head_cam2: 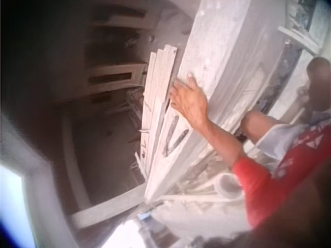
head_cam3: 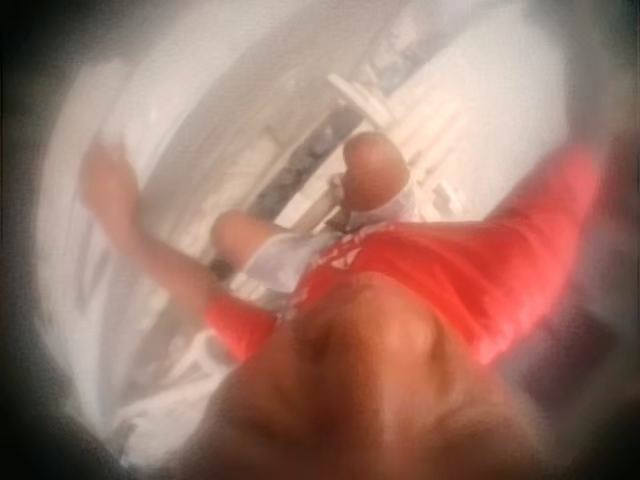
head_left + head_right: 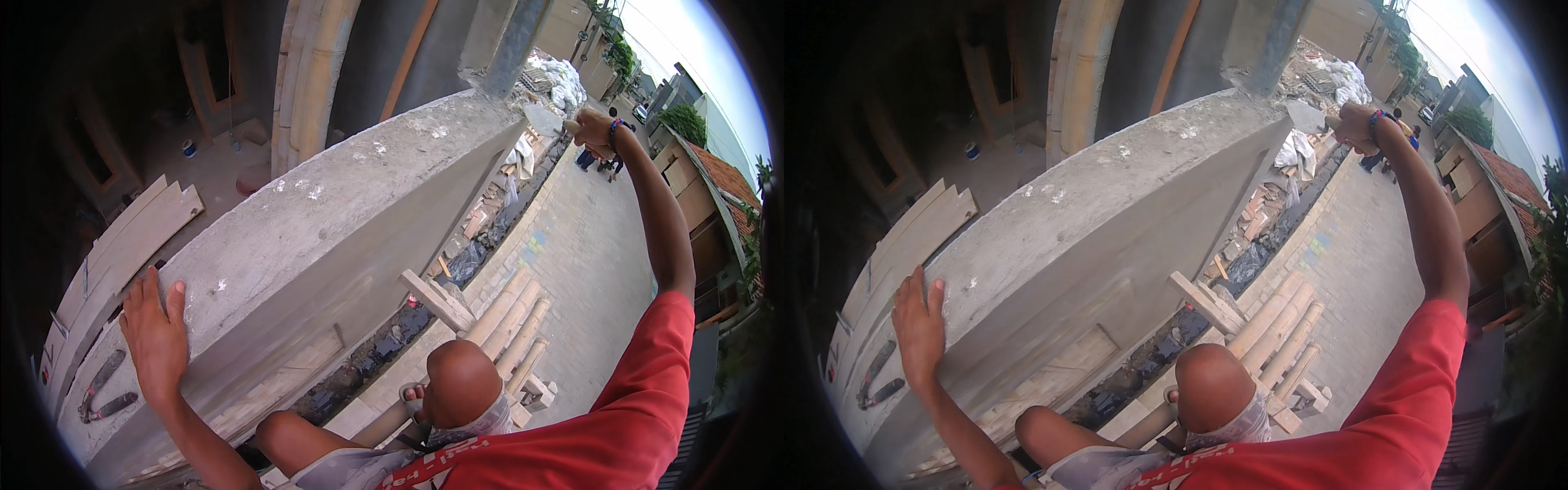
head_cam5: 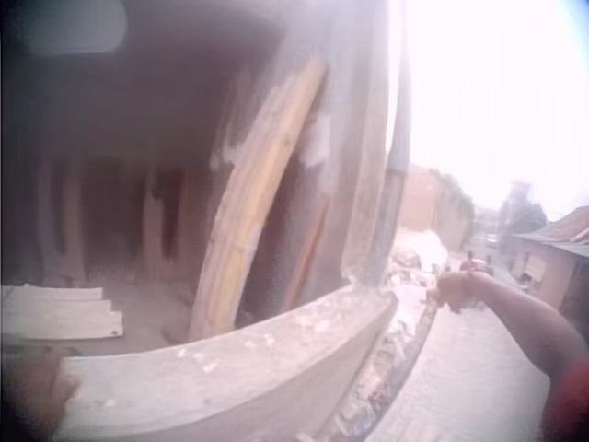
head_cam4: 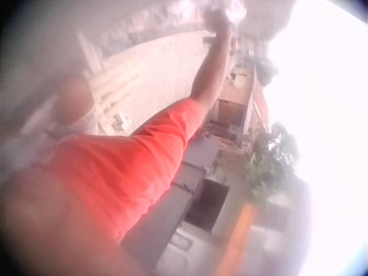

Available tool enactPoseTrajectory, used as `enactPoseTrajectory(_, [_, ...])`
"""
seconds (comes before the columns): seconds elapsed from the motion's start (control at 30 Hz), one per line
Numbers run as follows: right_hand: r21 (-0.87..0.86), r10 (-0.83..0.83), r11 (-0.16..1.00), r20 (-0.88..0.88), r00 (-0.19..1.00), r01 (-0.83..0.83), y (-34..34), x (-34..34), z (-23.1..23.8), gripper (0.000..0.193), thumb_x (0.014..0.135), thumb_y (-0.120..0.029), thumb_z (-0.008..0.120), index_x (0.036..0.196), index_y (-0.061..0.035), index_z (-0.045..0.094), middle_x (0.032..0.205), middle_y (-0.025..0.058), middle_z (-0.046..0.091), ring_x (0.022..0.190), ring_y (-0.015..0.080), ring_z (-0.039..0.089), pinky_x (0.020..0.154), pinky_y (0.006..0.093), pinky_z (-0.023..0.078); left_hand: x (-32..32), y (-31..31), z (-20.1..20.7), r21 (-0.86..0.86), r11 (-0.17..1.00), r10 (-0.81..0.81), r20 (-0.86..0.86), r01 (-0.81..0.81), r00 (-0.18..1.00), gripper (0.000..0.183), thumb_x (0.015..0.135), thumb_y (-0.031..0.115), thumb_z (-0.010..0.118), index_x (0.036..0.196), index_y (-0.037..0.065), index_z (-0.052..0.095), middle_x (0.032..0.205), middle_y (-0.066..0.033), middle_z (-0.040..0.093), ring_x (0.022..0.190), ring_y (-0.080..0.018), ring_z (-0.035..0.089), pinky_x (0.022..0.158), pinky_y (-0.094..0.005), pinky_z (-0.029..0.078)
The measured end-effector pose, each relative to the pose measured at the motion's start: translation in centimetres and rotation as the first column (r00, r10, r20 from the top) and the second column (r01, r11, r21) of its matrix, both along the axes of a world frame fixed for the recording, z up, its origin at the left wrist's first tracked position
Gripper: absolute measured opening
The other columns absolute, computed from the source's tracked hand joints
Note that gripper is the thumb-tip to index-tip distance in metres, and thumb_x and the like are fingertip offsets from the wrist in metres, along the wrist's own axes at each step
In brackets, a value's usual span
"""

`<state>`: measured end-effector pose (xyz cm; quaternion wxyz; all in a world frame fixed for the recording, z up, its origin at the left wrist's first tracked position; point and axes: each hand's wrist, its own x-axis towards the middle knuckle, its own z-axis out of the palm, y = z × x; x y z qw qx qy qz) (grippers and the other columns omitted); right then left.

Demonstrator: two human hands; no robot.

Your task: The person uses a pair of pliers to scrape and smooth the top edge of a concrete beam, then switches to a trowel to apply and level a cement-like material along the same edge. The work is performed on a construction site with bamboo scaffolding and other materials visible.

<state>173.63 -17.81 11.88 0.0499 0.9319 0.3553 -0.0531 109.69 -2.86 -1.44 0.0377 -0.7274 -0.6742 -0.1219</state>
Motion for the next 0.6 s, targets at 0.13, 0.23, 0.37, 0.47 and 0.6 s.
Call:
enactPoseTrajectory(0.13, [0.294, -0.105, 0.942, -0.197, 0.975, 0.161, 0.0, 2.7, -2.6, 0.019, 0.076, -0.011, 0.061, 0.089, 0.0022, 0.057, 0.069, 0.0102, 0.059, 0.055, 0.0206, 0.062, 0.042, 0.0365, 0.05, -1.1, 0.5, 0.0, -0.03, 0.998, -0.05, -0.07, 0.048, 0.996, 0.06, 0.099, 0.046, 0.042, 0.142, 0.004, 0.042, 0.141, -0.0202, 0.043, 0.135, -0.0358, 0.035, 0.113, -0.0537, 0.022])
enactPoseTrajectory(0.23, [0.358, -0.112, 0.9, -0.363, 0.925, 0.249, 0.7, 4.0, -2.5, 0.02, 0.075, -0.008, 0.062, 0.092, 0.001, 0.054, 0.068, 0.0087, 0.054, 0.051, 0.0204, 0.058, 0.041, 0.0377, 0.048, -1.6, 0.5, -0.5, -0.071, 0.994, -0.08, -0.032, 0.078, 0.996, 0.06, 0.1, 0.046, 0.042, 0.143, 0.004, 0.041, 0.141, -0.0222, 0.041, 0.135, -0.0387, 0.032, 0.113, -0.0571, 0.019])
enactPoseTrajectory(0.37, [0.312, -0.195, 0.882, -0.439, 0.877, 0.352, 1.5, 3.9, -0.7, 0.022, 0.075, -0.007, 0.063, 0.095, 0.0002, 0.055, 0.067, 0.0086, 0.053, 0.051, 0.02, 0.057, 0.04, 0.0379, 0.045, -0.3, 1.9, 1.4, -0.262, 0.965, 0.015, 0.112, 0.015, 0.994, 0.062, 0.099, 0.05, 0.039, 0.145, 0.007, 0.039, 0.145, -0.0227, 0.037, 0.138, -0.0434, 0.026, 0.113, -0.0588, 0.014])
enactPoseTrajectory(0.47, [0.257, -0.265, 0.87, -0.474, 0.84, 0.42, 2.7, 5.6, -1.9, 0.03, 0.076, -0.007, 0.061, 0.106, -0.0036, 0.056, 0.068, 0.0074, 0.056, 0.05, 0.018, 0.055, 0.039, 0.0368, 0.044, 1.8, 2.7, -0.1, -0.234, 0.961, 0.163, 0.04, -0.149, 0.986, 0.064, 0.1, 0.054, 0.034, 0.146, 0.01, 0.036, 0.148, -0.0209, 0.034, 0.14, -0.0461, 0.021, 0.114, -0.0589, 0.012])
enactPoseTrajectory(0.6, [0.301, -0.319, 0.848, -0.366, 0.874, 0.435, 4.7, 2.9, -5.0, 0.028, 0.077, -0.007, 0.06, 0.104, -0.0017, 0.055, 0.069, 0.0101, 0.058, 0.051, 0.0198, 0.058, 0.041, 0.0378, 0.046, 3.1, 3.3, -0.9, -0.202, 0.945, 0.267, 0.014, -0.259, 0.964, 0.064, 0.1, 0.056, 0.029, 0.145, 0.011, 0.038, 0.149, -0.0196, 0.032, 0.14, -0.0488, 0.019, 0.113, -0.0604, 0.012])
